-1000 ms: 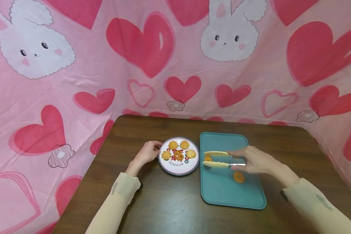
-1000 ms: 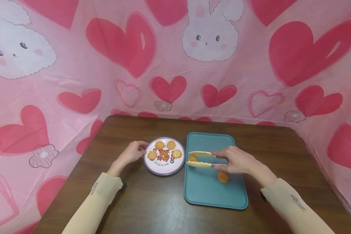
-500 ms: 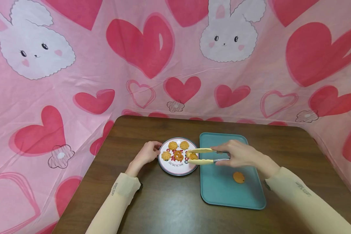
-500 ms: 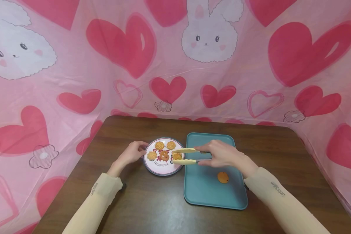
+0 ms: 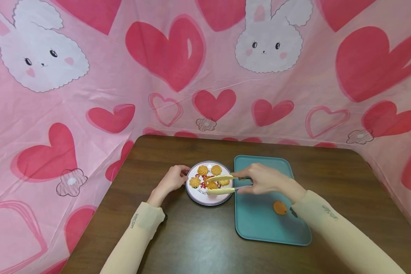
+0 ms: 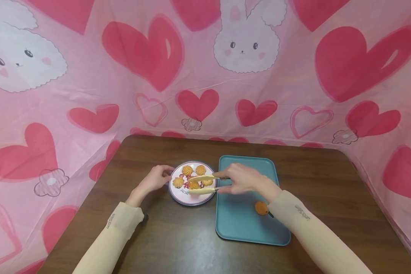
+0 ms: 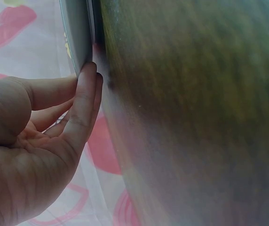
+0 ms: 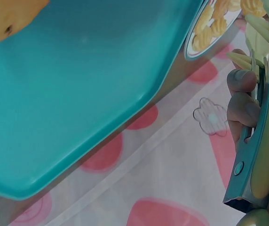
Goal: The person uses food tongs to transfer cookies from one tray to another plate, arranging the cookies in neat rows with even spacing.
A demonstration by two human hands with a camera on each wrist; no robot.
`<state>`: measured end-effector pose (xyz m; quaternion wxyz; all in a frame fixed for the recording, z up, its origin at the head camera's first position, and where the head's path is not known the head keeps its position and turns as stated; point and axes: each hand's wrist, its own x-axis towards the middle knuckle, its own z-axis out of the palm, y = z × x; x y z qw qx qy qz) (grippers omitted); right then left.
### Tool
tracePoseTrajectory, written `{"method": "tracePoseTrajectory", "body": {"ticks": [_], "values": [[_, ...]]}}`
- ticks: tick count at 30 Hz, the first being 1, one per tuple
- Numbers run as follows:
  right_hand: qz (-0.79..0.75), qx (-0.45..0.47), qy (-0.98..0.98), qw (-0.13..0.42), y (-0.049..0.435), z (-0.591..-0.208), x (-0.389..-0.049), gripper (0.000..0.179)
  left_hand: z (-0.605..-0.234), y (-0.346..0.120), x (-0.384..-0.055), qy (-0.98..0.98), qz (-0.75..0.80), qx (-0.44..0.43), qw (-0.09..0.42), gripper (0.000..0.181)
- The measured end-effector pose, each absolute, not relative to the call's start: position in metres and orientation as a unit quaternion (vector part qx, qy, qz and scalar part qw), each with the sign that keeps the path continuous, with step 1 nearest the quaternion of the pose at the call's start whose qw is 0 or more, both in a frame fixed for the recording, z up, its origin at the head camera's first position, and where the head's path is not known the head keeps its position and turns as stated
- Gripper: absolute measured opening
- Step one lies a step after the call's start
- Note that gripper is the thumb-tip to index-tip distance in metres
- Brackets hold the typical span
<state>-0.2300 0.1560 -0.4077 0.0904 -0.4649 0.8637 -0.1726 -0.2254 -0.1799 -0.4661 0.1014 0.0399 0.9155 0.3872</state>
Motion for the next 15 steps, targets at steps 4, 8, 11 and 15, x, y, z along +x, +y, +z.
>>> {"method": "tracePoseTrajectory", "body": {"ticks": [4, 8, 11, 15], "values": [[-0.164, -0.477, 0.858, 0.096, 0.146, -0.413, -0.233, 0.057, -0.465, -0.180, -0.224, 0.915, 0.388, 0.038, 0.104, 0.035], [-0.160, -0.478, 0.857, 0.106, 0.138, -0.416, -0.234, 0.057, -0.465, -0.180, -0.224, 0.915, 0.387, 0.040, 0.101, 0.035], [-0.160, -0.477, 0.857, 0.111, 0.133, -0.419, -0.235, 0.057, -0.465, -0.180, -0.224, 0.916, 0.387, 0.044, 0.099, 0.034], [-0.159, -0.479, 0.856, 0.111, 0.128, -0.422, -0.235, 0.058, -0.465, -0.180, -0.224, 0.915, 0.389, 0.045, 0.099, 0.034]]}}
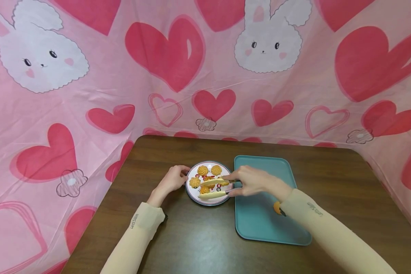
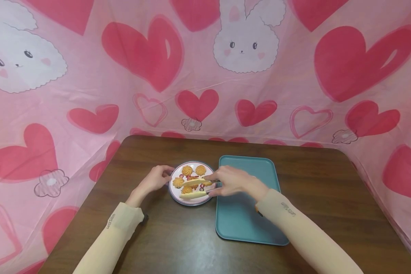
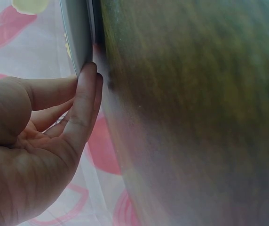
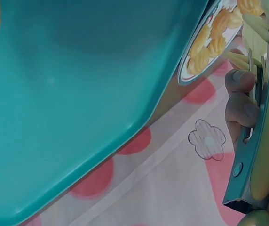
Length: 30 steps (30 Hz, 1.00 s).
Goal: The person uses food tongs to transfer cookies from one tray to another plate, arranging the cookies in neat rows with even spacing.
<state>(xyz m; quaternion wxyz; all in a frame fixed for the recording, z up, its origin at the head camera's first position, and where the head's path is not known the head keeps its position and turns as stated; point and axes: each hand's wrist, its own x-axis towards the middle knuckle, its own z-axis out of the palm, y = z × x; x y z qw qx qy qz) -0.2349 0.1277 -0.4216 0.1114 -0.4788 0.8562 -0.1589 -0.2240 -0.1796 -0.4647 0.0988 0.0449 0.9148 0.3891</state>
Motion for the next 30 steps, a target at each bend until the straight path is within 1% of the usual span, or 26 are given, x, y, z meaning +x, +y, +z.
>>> {"method": "tracePoseTrajectory", "body": {"ticks": [7, 19, 30], "values": [[-0.152, -0.473, 0.860, 0.119, 0.121, -0.426, -0.234, 0.056, -0.464, -0.179, -0.223, 0.914, 0.391, 0.046, 0.100, 0.035], [-0.154, -0.460, 0.867, 0.115, 0.118, -0.432, -0.233, 0.056, -0.465, -0.180, -0.225, 0.912, 0.396, 0.047, 0.100, 0.034], [-0.184, -0.474, 0.853, 0.117, 0.119, -0.437, -0.235, 0.056, -0.465, -0.181, -0.224, 0.911, 0.396, 0.044, 0.101, 0.034]]}}
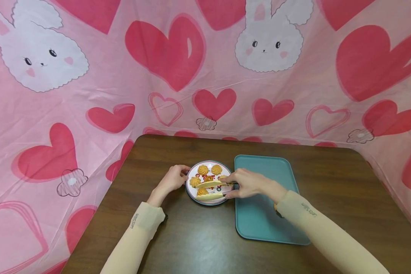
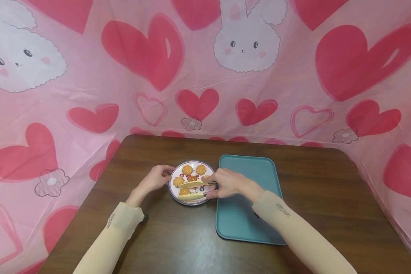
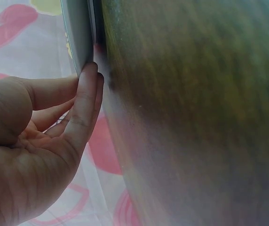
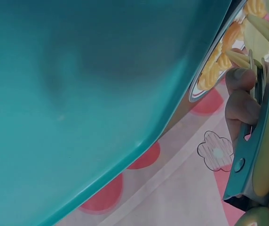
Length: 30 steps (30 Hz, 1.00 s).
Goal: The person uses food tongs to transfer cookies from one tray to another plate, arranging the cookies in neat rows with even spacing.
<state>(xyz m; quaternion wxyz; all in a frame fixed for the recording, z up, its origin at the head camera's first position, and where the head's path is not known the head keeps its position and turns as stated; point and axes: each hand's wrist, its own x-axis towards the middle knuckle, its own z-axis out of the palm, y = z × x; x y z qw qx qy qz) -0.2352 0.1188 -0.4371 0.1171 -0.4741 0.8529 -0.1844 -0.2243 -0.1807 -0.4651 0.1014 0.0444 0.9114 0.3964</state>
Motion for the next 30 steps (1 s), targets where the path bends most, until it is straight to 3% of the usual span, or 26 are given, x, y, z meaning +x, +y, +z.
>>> {"method": "tracePoseTrajectory", "body": {"ticks": [30], "values": [[-0.176, -0.447, 0.866, 0.139, 0.1185, -0.4362, -0.2341, 0.061, -0.4653, -0.1813, -0.2242, 0.911, 0.396, 0.051, 0.098, 0.033]]}}
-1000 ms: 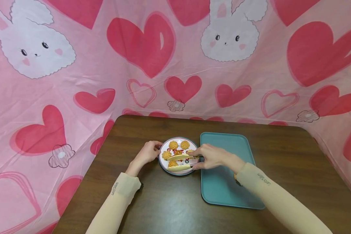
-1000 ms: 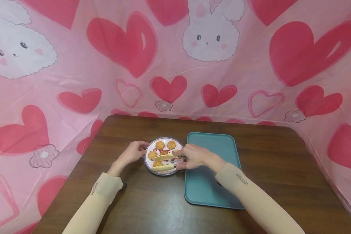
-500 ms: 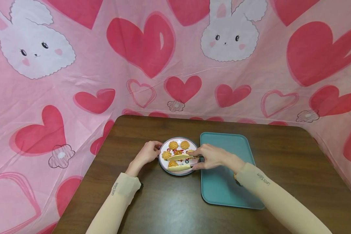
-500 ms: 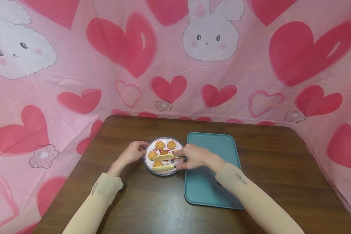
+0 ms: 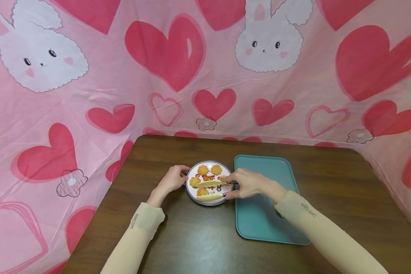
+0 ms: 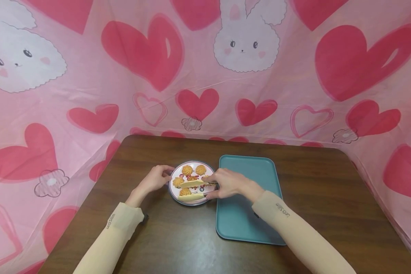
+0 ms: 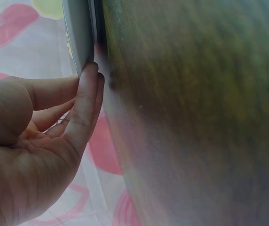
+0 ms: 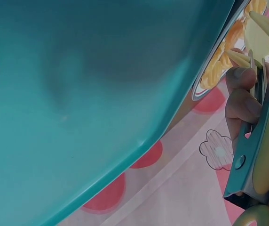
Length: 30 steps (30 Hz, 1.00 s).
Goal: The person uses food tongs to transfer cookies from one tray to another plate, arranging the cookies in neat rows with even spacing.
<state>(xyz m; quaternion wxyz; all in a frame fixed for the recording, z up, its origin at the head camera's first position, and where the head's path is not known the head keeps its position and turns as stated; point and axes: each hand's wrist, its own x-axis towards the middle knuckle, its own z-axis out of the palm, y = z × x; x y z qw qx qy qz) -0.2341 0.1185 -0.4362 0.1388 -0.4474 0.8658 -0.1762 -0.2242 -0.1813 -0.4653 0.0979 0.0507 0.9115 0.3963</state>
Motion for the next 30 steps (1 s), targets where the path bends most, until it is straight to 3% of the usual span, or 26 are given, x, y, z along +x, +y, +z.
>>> {"method": "tracePoseTrajectory", "body": {"ticks": [17, 30], "values": [[-0.181, -0.452, 0.867, 0.110, 0.129, -0.431, -0.235, 0.074, -0.465, -0.181, -0.224, 0.913, 0.394, 0.048, 0.098, 0.034], [-0.204, -0.410, 0.884, 0.093, 0.186, -0.419, -0.226, 0.075, -0.466, -0.182, -0.225, 0.915, 0.388, 0.046, 0.100, 0.035]]}}
